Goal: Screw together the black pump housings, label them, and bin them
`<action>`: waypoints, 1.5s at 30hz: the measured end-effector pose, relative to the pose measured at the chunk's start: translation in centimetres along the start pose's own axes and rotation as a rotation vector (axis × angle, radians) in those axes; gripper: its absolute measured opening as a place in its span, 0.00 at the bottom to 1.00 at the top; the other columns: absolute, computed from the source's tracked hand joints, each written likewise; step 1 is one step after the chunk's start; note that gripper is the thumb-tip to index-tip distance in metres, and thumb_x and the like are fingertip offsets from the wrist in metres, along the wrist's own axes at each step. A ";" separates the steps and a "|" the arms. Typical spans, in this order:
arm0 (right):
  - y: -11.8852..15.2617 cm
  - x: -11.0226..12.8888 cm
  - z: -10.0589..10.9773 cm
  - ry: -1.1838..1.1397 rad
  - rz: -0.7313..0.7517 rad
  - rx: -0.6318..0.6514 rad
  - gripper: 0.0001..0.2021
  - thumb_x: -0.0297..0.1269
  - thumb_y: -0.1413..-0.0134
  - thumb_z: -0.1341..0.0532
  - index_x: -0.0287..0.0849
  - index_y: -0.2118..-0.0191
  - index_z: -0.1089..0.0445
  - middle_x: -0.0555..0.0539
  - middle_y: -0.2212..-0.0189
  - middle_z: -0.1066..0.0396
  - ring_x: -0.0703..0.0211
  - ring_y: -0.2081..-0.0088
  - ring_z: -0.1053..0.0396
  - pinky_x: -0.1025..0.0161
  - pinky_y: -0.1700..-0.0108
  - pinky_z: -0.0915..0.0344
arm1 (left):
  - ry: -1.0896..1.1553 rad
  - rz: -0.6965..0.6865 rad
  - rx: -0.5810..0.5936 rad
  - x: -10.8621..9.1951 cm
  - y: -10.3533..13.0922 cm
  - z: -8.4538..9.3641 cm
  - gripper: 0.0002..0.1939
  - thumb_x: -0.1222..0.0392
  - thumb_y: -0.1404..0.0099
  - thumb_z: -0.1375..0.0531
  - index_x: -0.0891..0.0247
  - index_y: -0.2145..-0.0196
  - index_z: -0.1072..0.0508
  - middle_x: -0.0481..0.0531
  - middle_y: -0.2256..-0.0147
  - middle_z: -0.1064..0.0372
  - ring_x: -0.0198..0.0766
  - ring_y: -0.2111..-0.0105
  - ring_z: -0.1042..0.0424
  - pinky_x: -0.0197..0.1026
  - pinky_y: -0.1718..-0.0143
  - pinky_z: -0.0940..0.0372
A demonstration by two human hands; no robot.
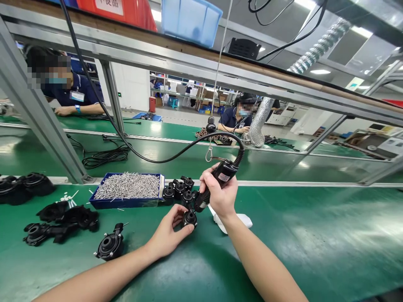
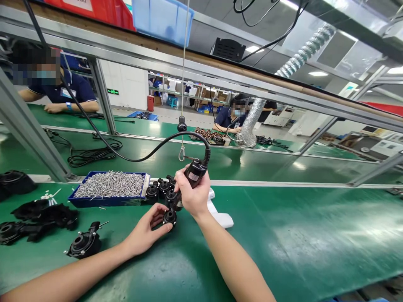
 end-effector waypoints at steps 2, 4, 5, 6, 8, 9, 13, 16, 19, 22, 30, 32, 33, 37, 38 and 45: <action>0.0 -0.1 0.0 -0.003 -0.003 -0.002 0.15 0.42 0.42 0.29 0.45 0.60 0.36 0.55 0.73 0.26 0.66 0.82 0.32 0.67 0.77 0.32 | 0.001 0.000 0.000 0.0 0.0 0.0 0.19 0.51 0.37 0.31 0.58 0.55 0.33 0.50 0.57 0.28 0.44 0.53 0.26 0.49 0.43 0.31; 0.0 0.0 0.1 -0.010 -0.003 -0.003 0.15 0.41 0.42 0.29 0.44 0.60 0.36 0.55 0.73 0.26 0.66 0.82 0.32 0.67 0.78 0.32 | 0.003 -0.001 0.001 0.1 0.0 0.0 0.19 0.51 0.37 0.31 0.58 0.55 0.33 0.50 0.57 0.28 0.44 0.53 0.26 0.49 0.43 0.31; 0.0 0.0 0.1 -0.010 -0.001 -0.001 0.15 0.41 0.42 0.29 0.44 0.60 0.36 0.55 0.73 0.26 0.66 0.82 0.32 0.67 0.78 0.32 | 0.004 -0.003 0.001 0.1 0.0 0.0 0.19 0.51 0.37 0.31 0.59 0.55 0.33 0.50 0.57 0.29 0.44 0.53 0.26 0.49 0.43 0.31; 0.0 0.0 0.2 -0.009 0.002 0.000 0.15 0.41 0.42 0.29 0.44 0.60 0.36 0.55 0.73 0.26 0.66 0.82 0.32 0.67 0.78 0.31 | 0.005 -0.005 0.001 0.1 0.0 0.0 0.18 0.51 0.37 0.31 0.59 0.55 0.33 0.50 0.57 0.29 0.44 0.53 0.26 0.49 0.43 0.31; 0.0 0.1 0.2 -0.009 0.013 0.000 0.15 0.41 0.42 0.29 0.44 0.60 0.35 0.55 0.73 0.26 0.66 0.82 0.32 0.67 0.78 0.31 | 0.006 -0.010 0.001 0.1 0.0 0.0 0.18 0.52 0.37 0.31 0.59 0.55 0.33 0.50 0.57 0.29 0.44 0.53 0.26 0.49 0.43 0.31; 0.0 0.0 0.2 -0.009 0.015 -0.003 0.15 0.41 0.42 0.29 0.44 0.59 0.35 0.55 0.73 0.26 0.66 0.82 0.32 0.67 0.78 0.31 | 0.006 -0.013 0.002 0.1 0.0 0.0 0.18 0.52 0.37 0.31 0.59 0.55 0.33 0.50 0.57 0.29 0.44 0.53 0.26 0.49 0.43 0.31; 0.0 0.0 0.2 -0.008 0.004 -0.006 0.15 0.40 0.42 0.29 0.44 0.59 0.36 0.55 0.73 0.27 0.66 0.82 0.32 0.67 0.78 0.31 | 0.007 -0.017 0.000 0.1 0.0 0.0 0.18 0.51 0.36 0.31 0.59 0.55 0.33 0.51 0.57 0.29 0.44 0.53 0.26 0.50 0.43 0.31; 0.0 0.1 0.0 -0.003 -0.005 0.015 0.14 0.40 0.42 0.29 0.44 0.59 0.36 0.55 0.73 0.26 0.66 0.82 0.32 0.67 0.77 0.31 | 0.007 -0.012 -0.003 0.1 0.0 0.0 0.18 0.51 0.37 0.31 0.59 0.55 0.33 0.50 0.57 0.29 0.43 0.53 0.26 0.49 0.44 0.31; 0.1 0.3 -0.4 0.009 -0.019 0.052 0.14 0.39 0.43 0.30 0.44 0.60 0.36 0.55 0.73 0.27 0.66 0.82 0.32 0.67 0.78 0.32 | 0.008 -0.008 -0.003 0.1 0.0 0.0 0.18 0.51 0.37 0.31 0.59 0.56 0.33 0.50 0.57 0.29 0.43 0.54 0.26 0.49 0.44 0.31; 0.2 -0.1 -0.8 0.023 -0.047 0.067 0.13 0.39 0.42 0.31 0.45 0.61 0.37 0.57 0.76 0.30 0.67 0.83 0.35 0.68 0.79 0.35 | 0.016 -0.001 -0.006 0.2 -0.1 0.0 0.19 0.52 0.38 0.30 0.59 0.56 0.32 0.50 0.58 0.29 0.43 0.54 0.26 0.49 0.43 0.31; 0.2 -1.5 -1.0 0.055 -0.094 -0.011 0.15 0.39 0.46 0.30 0.45 0.61 0.38 0.59 0.77 0.33 0.68 0.85 0.37 0.69 0.81 0.39 | 0.078 0.025 -0.023 0.4 -0.2 0.0 0.20 0.52 0.40 0.27 0.60 0.58 0.32 0.50 0.59 0.29 0.43 0.54 0.26 0.50 0.43 0.30; 0.2 -1.5 -0.9 0.058 -0.096 -0.015 0.15 0.39 0.46 0.31 0.45 0.61 0.38 0.59 0.77 0.33 0.68 0.85 0.37 0.69 0.82 0.39 | 0.088 0.026 -0.032 0.4 -0.2 0.0 0.21 0.52 0.41 0.27 0.60 0.58 0.31 0.50 0.59 0.28 0.43 0.54 0.26 0.50 0.42 0.30; 0.3 -1.5 -0.9 0.059 -0.098 -0.016 0.15 0.40 0.45 0.31 0.45 0.61 0.39 0.59 0.77 0.33 0.68 0.85 0.38 0.69 0.81 0.39 | 0.092 0.028 -0.037 0.4 -0.2 0.0 0.21 0.52 0.41 0.26 0.60 0.58 0.31 0.50 0.59 0.28 0.43 0.54 0.26 0.50 0.42 0.30; 0.5 -1.8 -0.9 0.061 -0.108 -0.013 0.15 0.40 0.45 0.31 0.46 0.62 0.39 0.59 0.78 0.35 0.68 0.85 0.38 0.68 0.81 0.38 | 0.095 0.043 -0.046 0.5 -0.2 0.1 0.22 0.51 0.42 0.26 0.59 0.58 0.32 0.50 0.58 0.29 0.44 0.53 0.26 0.49 0.43 0.30; 0.5 -1.9 -0.9 0.062 -0.107 -0.012 0.15 0.41 0.45 0.31 0.46 0.62 0.39 0.59 0.78 0.35 0.68 0.85 0.38 0.68 0.82 0.39 | 0.094 0.046 -0.042 0.4 -0.2 0.2 0.22 0.51 0.42 0.26 0.59 0.58 0.32 0.50 0.59 0.29 0.44 0.53 0.26 0.49 0.43 0.30; 0.6 -1.6 -0.8 0.060 -0.099 0.007 0.16 0.42 0.44 0.30 0.46 0.61 0.38 0.59 0.78 0.34 0.68 0.84 0.38 0.69 0.81 0.38 | 0.074 0.051 -0.002 0.1 -0.1 0.1 0.23 0.48 0.42 0.26 0.59 0.58 0.31 0.50 0.59 0.29 0.43 0.54 0.26 0.50 0.42 0.30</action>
Point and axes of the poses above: each hand's wrist, its own y-axis away from the middle knuckle, its own z-axis out of the back of the hand, x = y × z, the point moved 6 cm from there along -y, towards the middle knuckle
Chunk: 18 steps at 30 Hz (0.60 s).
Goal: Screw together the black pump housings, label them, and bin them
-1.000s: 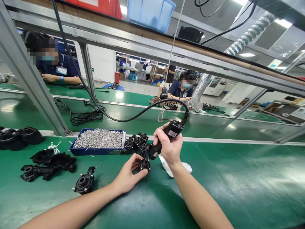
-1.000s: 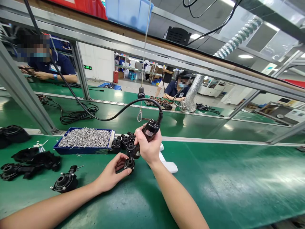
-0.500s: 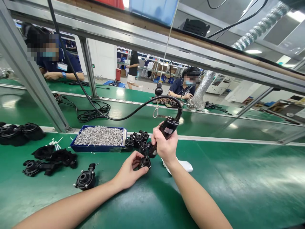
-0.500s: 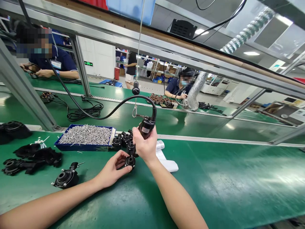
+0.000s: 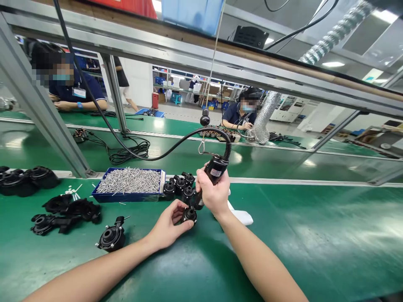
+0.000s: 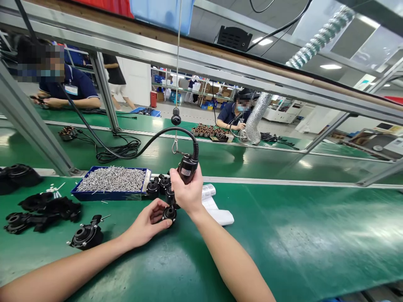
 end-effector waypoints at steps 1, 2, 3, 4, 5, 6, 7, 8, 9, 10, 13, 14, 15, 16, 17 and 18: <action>0.0 0.4 0.0 0.004 0.005 0.018 0.16 0.42 0.43 0.30 0.45 0.60 0.38 0.58 0.78 0.33 0.68 0.84 0.38 0.68 0.81 0.37 | -0.003 0.002 0.010 0.0 0.0 -0.1 0.24 0.48 0.42 0.26 0.60 0.58 0.32 0.50 0.59 0.29 0.43 0.54 0.26 0.50 0.42 0.30; 0.1 0.9 -0.1 0.007 0.011 0.037 0.15 0.42 0.43 0.30 0.45 0.60 0.37 0.58 0.77 0.32 0.67 0.84 0.37 0.68 0.80 0.37 | -0.007 0.004 0.022 0.0 0.1 -0.2 0.24 0.48 0.42 0.26 0.60 0.58 0.32 0.50 0.59 0.28 0.44 0.53 0.26 0.50 0.42 0.31; 0.2 1.5 -0.2 0.008 0.017 0.054 0.15 0.42 0.43 0.30 0.45 0.60 0.37 0.57 0.77 0.31 0.67 0.84 0.37 0.68 0.80 0.36 | -0.010 0.004 0.035 0.1 0.1 -0.3 0.23 0.48 0.41 0.26 0.60 0.58 0.32 0.50 0.58 0.28 0.44 0.53 0.26 0.50 0.42 0.31; 0.2 2.1 -0.3 0.003 0.022 0.068 0.14 0.41 0.43 0.30 0.45 0.60 0.37 0.57 0.76 0.31 0.67 0.83 0.36 0.68 0.80 0.36 | -0.014 0.000 0.045 0.1 0.1 -0.4 0.23 0.48 0.41 0.26 0.60 0.57 0.32 0.51 0.58 0.28 0.44 0.53 0.25 0.50 0.42 0.31; 0.3 2.7 -0.4 -0.007 0.023 0.080 0.14 0.41 0.43 0.30 0.45 0.60 0.37 0.56 0.76 0.30 0.67 0.83 0.36 0.68 0.79 0.35 | -0.017 -0.009 0.051 0.1 0.1 -0.5 0.23 0.48 0.40 0.26 0.60 0.57 0.32 0.51 0.57 0.27 0.44 0.53 0.25 0.50 0.42 0.31; 0.5 3.3 -0.6 -0.025 0.023 0.087 0.14 0.40 0.43 0.30 0.45 0.60 0.37 0.56 0.76 0.30 0.66 0.83 0.35 0.67 0.79 0.35 | -0.021 -0.023 0.053 0.0 0.2 -0.5 0.23 0.48 0.39 0.27 0.60 0.56 0.32 0.52 0.57 0.27 0.45 0.52 0.25 0.50 0.43 0.32; 0.6 3.7 -0.7 -0.048 0.022 0.092 0.14 0.40 0.42 0.31 0.45 0.59 0.36 0.56 0.75 0.29 0.66 0.83 0.35 0.67 0.79 0.35 | -0.024 -0.038 0.055 -0.1 0.2 -0.6 0.22 0.48 0.39 0.27 0.60 0.56 0.31 0.52 0.56 0.27 0.45 0.52 0.26 0.50 0.43 0.32; 0.8 3.9 -0.9 -0.071 0.018 0.099 0.13 0.40 0.42 0.31 0.45 0.59 0.36 0.56 0.75 0.29 0.66 0.83 0.34 0.67 0.79 0.35 | -0.026 -0.052 0.058 -0.1 0.2 -0.6 0.22 0.48 0.38 0.28 0.60 0.56 0.31 0.52 0.56 0.27 0.45 0.52 0.26 0.50 0.43 0.32; 0.9 4.0 -1.2 -0.092 0.012 0.106 0.13 0.40 0.41 0.31 0.45 0.59 0.36 0.55 0.74 0.29 0.66 0.83 0.34 0.67 0.79 0.35 | -0.026 -0.063 0.063 -0.2 0.3 -0.7 0.22 0.48 0.37 0.28 0.60 0.56 0.32 0.52 0.56 0.27 0.45 0.52 0.26 0.50 0.43 0.32; 1.1 4.0 -1.4 -0.108 0.003 0.115 0.12 0.40 0.41 0.31 0.44 0.59 0.36 0.55 0.74 0.28 0.66 0.83 0.34 0.67 0.79 0.35 | -0.026 -0.069 0.068 -0.3 0.3 -0.8 0.21 0.48 0.37 0.28 0.60 0.56 0.32 0.52 0.56 0.27 0.45 0.52 0.26 0.50 0.43 0.33; 1.5 3.4 -1.9 -0.124 -0.036 0.141 0.12 0.40 0.41 0.31 0.44 0.60 0.36 0.55 0.74 0.28 0.66 0.83 0.33 0.67 0.79 0.35 | -0.026 -0.074 0.078 -0.3 0.3 -0.9 0.19 0.50 0.36 0.29 0.59 0.57 0.33 0.51 0.56 0.27 0.44 0.53 0.26 0.49 0.44 0.33; 1.6 3.2 -2.0 -0.125 -0.041 0.140 0.13 0.40 0.41 0.31 0.44 0.60 0.36 0.55 0.74 0.28 0.66 0.83 0.33 0.67 0.79 0.35 | -0.028 -0.075 0.075 -0.3 0.3 -0.8 0.18 0.51 0.36 0.29 0.59 0.57 0.33 0.50 0.57 0.27 0.44 0.53 0.26 0.48 0.44 0.33; 1.6 3.1 -2.0 -0.126 -0.038 0.134 0.13 0.40 0.41 0.31 0.44 0.60 0.36 0.55 0.74 0.28 0.66 0.83 0.33 0.67 0.79 0.35 | -0.030 -0.076 0.074 -0.3 0.3 -0.8 0.18 0.51 0.36 0.30 0.59 0.57 0.33 0.50 0.57 0.27 0.44 0.53 0.26 0.48 0.44 0.33; 1.6 3.1 -2.0 -0.125 -0.031 0.126 0.13 0.40 0.41 0.31 0.45 0.60 0.36 0.55 0.74 0.28 0.66 0.83 0.33 0.67 0.79 0.35 | -0.032 -0.076 0.075 -0.3 0.3 -0.8 0.18 0.51 0.35 0.30 0.59 0.57 0.33 0.50 0.57 0.27 0.44 0.53 0.27 0.48 0.44 0.33; 1.6 3.1 -1.9 -0.124 -0.024 0.120 0.12 0.39 0.41 0.31 0.45 0.60 0.36 0.55 0.74 0.28 0.66 0.83 0.34 0.67 0.79 0.35 | -0.033 -0.076 0.078 -0.3 0.3 -0.9 0.18 0.51 0.35 0.30 0.59 0.56 0.33 0.50 0.57 0.28 0.44 0.53 0.27 0.48 0.44 0.33; 1.6 3.2 -1.9 -0.122 -0.020 0.116 0.12 0.39 0.41 0.32 0.45 0.60 0.36 0.55 0.74 0.28 0.66 0.83 0.34 0.67 0.79 0.35 | -0.033 -0.075 0.081 -0.2 0.3 -0.9 0.18 0.51 0.35 0.30 0.59 0.56 0.33 0.50 0.57 0.28 0.44 0.53 0.27 0.48 0.44 0.33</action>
Point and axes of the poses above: each hand's wrist, its own y-axis away from the middle knuckle, its own z-axis out of the back of the hand, x = y × z, the point moved 6 cm from there along -y, towards the middle knuckle
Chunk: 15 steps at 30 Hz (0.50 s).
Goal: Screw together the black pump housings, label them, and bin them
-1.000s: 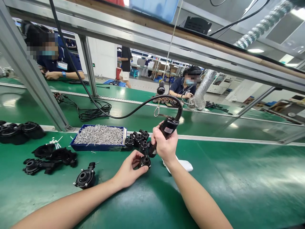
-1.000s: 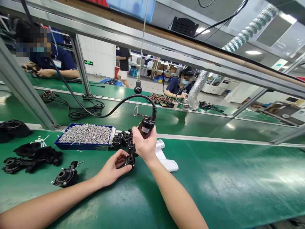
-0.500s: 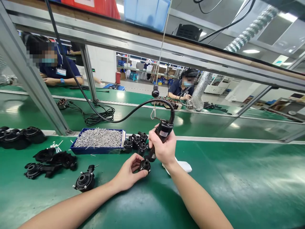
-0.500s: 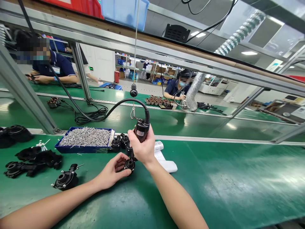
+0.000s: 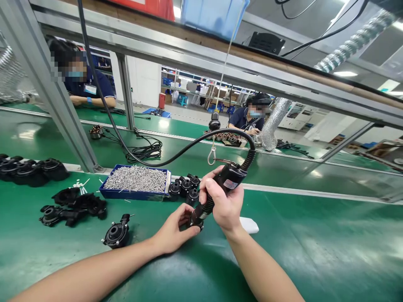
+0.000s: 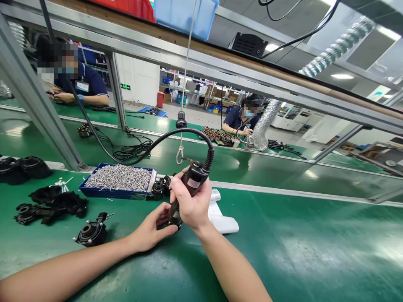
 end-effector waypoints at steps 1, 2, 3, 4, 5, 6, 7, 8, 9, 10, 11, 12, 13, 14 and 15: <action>0.0 0.0 0.0 0.005 -0.002 0.000 0.12 0.39 0.41 0.32 0.45 0.61 0.36 0.55 0.74 0.28 0.66 0.83 0.34 0.67 0.79 0.35 | 0.001 0.000 0.003 0.0 0.0 0.0 0.18 0.51 0.35 0.30 0.60 0.56 0.32 0.51 0.56 0.28 0.44 0.52 0.27 0.48 0.44 0.33; -0.1 0.0 -0.1 0.012 -0.006 0.001 0.12 0.39 0.41 0.32 0.45 0.61 0.36 0.55 0.74 0.28 0.66 0.83 0.34 0.67 0.79 0.35 | 0.004 -0.001 0.003 0.0 0.0 0.0 0.19 0.51 0.35 0.30 0.59 0.56 0.32 0.51 0.56 0.27 0.44 0.52 0.27 0.48 0.44 0.33; -0.1 -0.1 -0.1 0.021 -0.012 0.004 0.12 0.40 0.41 0.32 0.45 0.61 0.36 0.55 0.74 0.28 0.66 0.83 0.34 0.67 0.79 0.35 | 0.006 -0.002 0.000 0.0 0.0 0.0 0.19 0.50 0.35 0.30 0.59 0.56 0.32 0.51 0.57 0.27 0.44 0.52 0.26 0.49 0.44 0.32; -0.1 -0.2 -0.2 0.032 -0.015 0.008 0.12 0.40 0.41 0.31 0.45 0.61 0.36 0.55 0.75 0.28 0.66 0.83 0.34 0.67 0.79 0.35 | 0.010 -0.003 -0.005 0.1 0.0 0.0 0.19 0.50 0.36 0.29 0.59 0.56 0.33 0.51 0.57 0.27 0.44 0.53 0.26 0.49 0.44 0.32; 0.0 -0.4 -0.2 0.042 -0.013 0.011 0.12 0.40 0.41 0.31 0.45 0.61 0.36 0.55 0.75 0.28 0.66 0.83 0.34 0.67 0.79 0.35 | 0.013 -0.003 -0.010 0.1 0.0 0.0 0.20 0.49 0.36 0.29 0.59 0.57 0.33 0.50 0.57 0.27 0.44 0.53 0.26 0.49 0.44 0.32; 0.0 -0.5 -0.3 0.048 -0.008 0.015 0.12 0.40 0.41 0.31 0.45 0.61 0.36 0.55 0.75 0.28 0.66 0.83 0.34 0.67 0.79 0.35 | 0.018 -0.005 -0.014 0.2 0.0 0.1 0.20 0.49 0.36 0.29 0.59 0.57 0.33 0.50 0.57 0.27 0.45 0.53 0.26 0.49 0.44 0.32; 0.1 -0.6 -0.4 0.050 -0.001 0.016 0.12 0.40 0.41 0.31 0.45 0.61 0.36 0.55 0.75 0.29 0.66 0.83 0.34 0.67 0.79 0.35 | 0.023 -0.006 -0.014 0.3 0.0 0.0 0.20 0.49 0.36 0.28 0.59 0.57 0.33 0.50 0.57 0.28 0.45 0.53 0.26 0.49 0.44 0.32; 0.1 -0.8 -0.4 0.048 0.004 0.019 0.12 0.39 0.41 0.32 0.45 0.62 0.36 0.55 0.75 0.29 0.66 0.83 0.34 0.67 0.79 0.35 | 0.028 -0.009 -0.013 0.4 0.0 0.0 0.21 0.48 0.36 0.28 0.59 0.57 0.33 0.51 0.57 0.28 0.45 0.53 0.26 0.50 0.43 0.32; 0.2 -0.8 -0.5 0.043 0.006 0.021 0.12 0.39 0.41 0.32 0.45 0.62 0.36 0.55 0.74 0.28 0.66 0.83 0.34 0.67 0.79 0.35 | 0.034 -0.014 -0.010 0.4 0.0 0.0 0.21 0.48 0.36 0.28 0.59 0.56 0.33 0.51 0.56 0.28 0.45 0.53 0.26 0.50 0.43 0.32; 0.3 -0.9 -0.5 0.038 0.006 0.024 0.12 0.39 0.41 0.32 0.45 0.62 0.36 0.55 0.74 0.28 0.66 0.83 0.34 0.67 0.79 0.35 | 0.038 -0.019 -0.008 0.4 -0.1 0.0 0.21 0.47 0.36 0.28 0.59 0.56 0.32 0.51 0.56 0.28 0.45 0.53 0.26 0.50 0.43 0.32; 0.4 -0.8 -0.6 0.034 0.003 0.028 0.12 0.39 0.41 0.32 0.45 0.61 0.36 0.55 0.74 0.28 0.66 0.83 0.34 0.67 0.80 0.34 | 0.041 -0.023 -0.007 0.4 -0.1 0.0 0.21 0.47 0.36 0.28 0.59 0.56 0.32 0.51 0.56 0.28 0.45 0.53 0.26 0.50 0.44 0.32; 0.4 -0.7 -0.5 0.032 0.001 0.028 0.12 0.39 0.41 0.31 0.45 0.61 0.36 0.55 0.74 0.29 0.66 0.83 0.34 0.67 0.80 0.34 | 0.042 -0.027 -0.007 0.3 -0.1 0.0 0.21 0.47 0.36 0.28 0.59 0.57 0.32 0.51 0.56 0.28 0.45 0.53 0.26 0.50 0.44 0.32; 0.5 -0.6 -0.5 0.028 0.001 0.026 0.12 0.39 0.41 0.31 0.46 0.61 0.36 0.55 0.74 0.29 0.66 0.83 0.33 0.67 0.80 0.34 | 0.040 -0.029 -0.008 0.3 -0.1 0.0 0.21 0.46 0.36 0.28 0.59 0.57 0.33 0.51 0.57 0.28 0.45 0.53 0.27 0.49 0.44 0.32; 0.5 -0.4 -0.4 0.024 0.003 0.023 0.12 0.40 0.41 0.31 0.46 0.60 0.36 0.55 0.74 0.29 0.65 0.84 0.33 0.67 0.80 0.34 | 0.035 -0.030 -0.010 0.2 -0.1 0.0 0.21 0.47 0.36 0.29 0.59 0.57 0.33 0.51 0.57 0.27 0.45 0.53 0.27 0.49 0.45 0.32; 0.6 -0.2 -0.4 0.019 0.004 0.019 0.13 0.40 0.42 0.31 0.46 0.60 0.36 0.55 0.74 0.29 0.65 0.84 0.34 0.67 0.81 0.35 | 0.028 -0.029 -0.009 0.1 -0.1 0.0 0.21 0.47 0.36 0.29 0.59 0.58 0.33 0.51 0.57 0.27 0.45 0.54 0.27 0.48 0.45 0.32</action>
Point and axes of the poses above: each hand's wrist, its own y-axis away from the middle knuckle, its own z-axis out of the back of the hand, x = y × z, the point moved 6 cm from there along -y, towards the middle knuckle
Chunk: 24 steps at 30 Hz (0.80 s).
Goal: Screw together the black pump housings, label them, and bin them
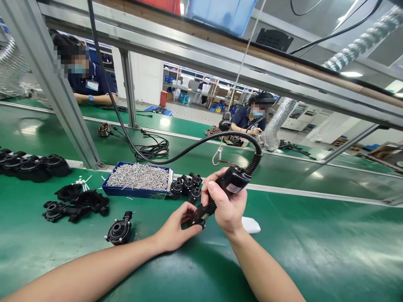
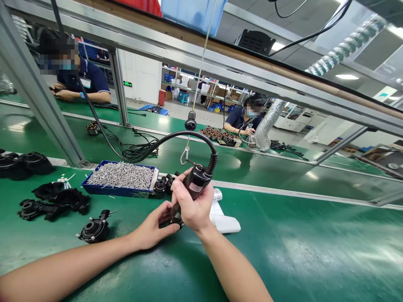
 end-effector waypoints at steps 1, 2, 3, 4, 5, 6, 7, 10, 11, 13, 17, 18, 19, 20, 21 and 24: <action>0.0 0.1 0.1 -0.004 0.000 -0.002 0.13 0.40 0.42 0.31 0.46 0.60 0.36 0.55 0.74 0.29 0.65 0.84 0.34 0.67 0.81 0.35 | -0.006 0.001 0.001 -0.1 0.0 0.0 0.20 0.48 0.36 0.29 0.59 0.58 0.33 0.51 0.57 0.27 0.44 0.54 0.27 0.48 0.46 0.32; 0.0 0.2 0.1 -0.006 0.001 -0.002 0.13 0.40 0.42 0.31 0.46 0.60 0.36 0.55 0.74 0.29 0.65 0.84 0.34 0.67 0.81 0.35 | -0.010 0.000 0.002 -0.1 0.0 0.0 0.20 0.48 0.36 0.29 0.59 0.58 0.33 0.51 0.57 0.27 0.44 0.54 0.27 0.48 0.46 0.32; 0.0 0.2 0.1 -0.004 -0.001 0.002 0.13 0.40 0.42 0.31 0.46 0.60 0.36 0.55 0.74 0.29 0.65 0.84 0.34 0.67 0.81 0.35 | -0.011 0.000 0.002 -0.2 0.0 0.0 0.20 0.49 0.35 0.29 0.59 0.58 0.34 0.50 0.57 0.27 0.44 0.54 0.27 0.48 0.46 0.32; 0.0 0.2 0.1 0.001 -0.003 0.006 0.12 0.40 0.41 0.31 0.45 0.60 0.36 0.55 0.75 0.29 0.65 0.84 0.34 0.67 0.80 0.35 | -0.011 -0.001 0.004 -0.2 0.0 0.0 0.19 0.49 0.35 0.29 0.59 0.58 0.34 0.50 0.58 0.27 0.44 0.54 0.27 0.48 0.46 0.32; 0.0 0.1 0.0 0.007 -0.006 0.009 0.12 0.39 0.41 0.31 0.45 0.60 0.36 0.55 0.75 0.29 0.65 0.83 0.34 0.66 0.80 0.35 | -0.008 -0.002 0.006 -0.2 0.0 0.0 0.19 0.50 0.35 0.29 0.59 0.58 0.34 0.50 0.58 0.27 0.43 0.54 0.27 0.47 0.46 0.32; -0.1 0.0 0.0 0.014 -0.008 0.008 0.12 0.39 0.41 0.31 0.45 0.60 0.36 0.55 0.75 0.29 0.65 0.83 0.34 0.66 0.80 0.35 | -0.007 -0.001 0.007 -0.1 0.0 0.0 0.19 0.50 0.35 0.30 0.59 0.58 0.34 0.50 0.58 0.28 0.43 0.55 0.27 0.47 0.46 0.32; -0.1 -0.1 -0.1 0.020 -0.012 0.008 0.12 0.40 0.41 0.31 0.45 0.61 0.36 0.55 0.75 0.29 0.65 0.83 0.34 0.66 0.80 0.35 | -0.006 0.000 0.005 -0.1 0.0 0.0 0.18 0.50 0.35 0.30 0.59 0.58 0.34 0.50 0.58 0.28 0.43 0.55 0.27 0.48 0.46 0.32; 0.0 -0.6 -0.3 0.038 -0.029 0.009 0.13 0.41 0.41 0.31 0.45 0.61 0.37 0.57 0.77 0.32 0.66 0.84 0.36 0.66 0.81 0.37 | -0.006 -0.001 -0.003 0.1 -0.1 0.0 0.19 0.49 0.36 0.29 0.59 0.57 0.32 0.51 0.57 0.27 0.45 0.54 0.27 0.49 0.46 0.32; 0.1 -0.9 -0.4 0.044 -0.035 0.016 0.13 0.42 0.40 0.31 0.45 0.62 0.37 0.57 0.78 0.33 0.66 0.84 0.37 0.67 0.81 0.38 | -0.006 -0.003 -0.008 0.2 -0.1 0.0 0.20 0.49 0.36 0.28 0.60 0.56 0.31 0.52 0.56 0.26 0.46 0.53 0.26 0.50 0.45 0.32; 0.3 -1.3 -0.6 0.064 -0.043 0.028 0.13 0.44 0.39 0.32 0.45 0.63 0.37 0.57 0.79 0.36 0.66 0.84 0.39 0.66 0.80 0.40 | 0.002 -0.009 -0.020 0.3 -0.1 0.0 0.22 0.47 0.37 0.28 0.60 0.53 0.30 0.54 0.55 0.26 0.49 0.51 0.26 0.52 0.44 0.31; 0.8 -1.8 -0.5 0.106 -0.024 0.031 0.15 0.46 0.38 0.32 0.45 0.64 0.37 0.55 0.78 0.36 0.66 0.81 0.40 0.66 0.78 0.41 | 0.035 -0.013 -0.033 0.3 -0.2 -0.1 0.27 0.44 0.37 0.27 0.60 0.48 0.29 0.54 0.57 0.26 0.51 0.50 0.26 0.53 0.44 0.31; 0.9 -1.9 -0.5 0.112 -0.019 0.031 0.15 0.47 0.38 0.32 0.45 0.64 0.36 0.55 0.77 0.36 0.65 0.80 0.40 0.65 0.78 0.42 | 0.042 -0.013 -0.033 0.3 -0.1 -0.1 0.27 0.44 0.37 0.27 0.60 0.48 0.29 0.54 0.58 0.26 0.51 0.51 0.25 0.53 0.44 0.31; 0.9 -1.9 -0.5 0.115 -0.016 0.033 0.15 0.47 0.38 0.32 0.45 0.64 0.36 0.55 0.77 0.36 0.65 0.80 0.40 0.65 0.78 0.42 | 0.046 -0.012 -0.033 0.3 -0.1 -0.2 0.27 0.44 0.37 0.27 0.60 0.48 0.29 0.54 0.58 0.26 0.51 0.51 0.25 0.53 0.44 0.31; 1.0 -2.0 -0.5 0.118 -0.016 0.036 0.15 0.48 0.37 0.33 0.45 0.64 0.36 0.54 0.77 0.36 0.65 0.80 0.40 0.65 0.78 0.42 | 0.047 -0.010 -0.035 0.3 -0.1 -0.2 0.27 0.44 0.37 0.27 0.60 0.49 0.29 0.54 0.58 0.25 0.51 0.51 0.25 0.53 0.44 0.31; 1.0 -2.0 -0.5 0.118 -0.015 0.040 0.15 0.48 0.37 0.33 0.45 0.64 0.36 0.54 0.77 0.37 0.65 0.80 0.40 0.65 0.78 0.42 | 0.048 -0.009 -0.037 0.4 -0.1 -0.2 0.27 0.44 0.37 0.27 0.60 0.49 0.29 0.54 0.58 0.25 0.51 0.52 0.25 0.53 0.44 0.31; 1.4 -2.2 -0.5 0.114 -0.027 0.052 0.15 0.49 0.36 0.33 0.45 0.65 0.36 0.54 0.77 0.37 0.64 0.79 0.40 0.64 0.77 0.42 | 0.050 -0.003 -0.043 0.5 -0.1 -0.2 0.26 0.45 0.38 0.27 0.61 0.51 0.30 0.54 0.59 0.25 0.51 0.53 0.24 0.53 0.45 0.30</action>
Point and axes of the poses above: each hand's wrist, its own y-axis away from the middle knuckle, its own z-axis out of the back of the hand, x = y × z, the point moved 6 cm from there along -y, towards the middle knuckle
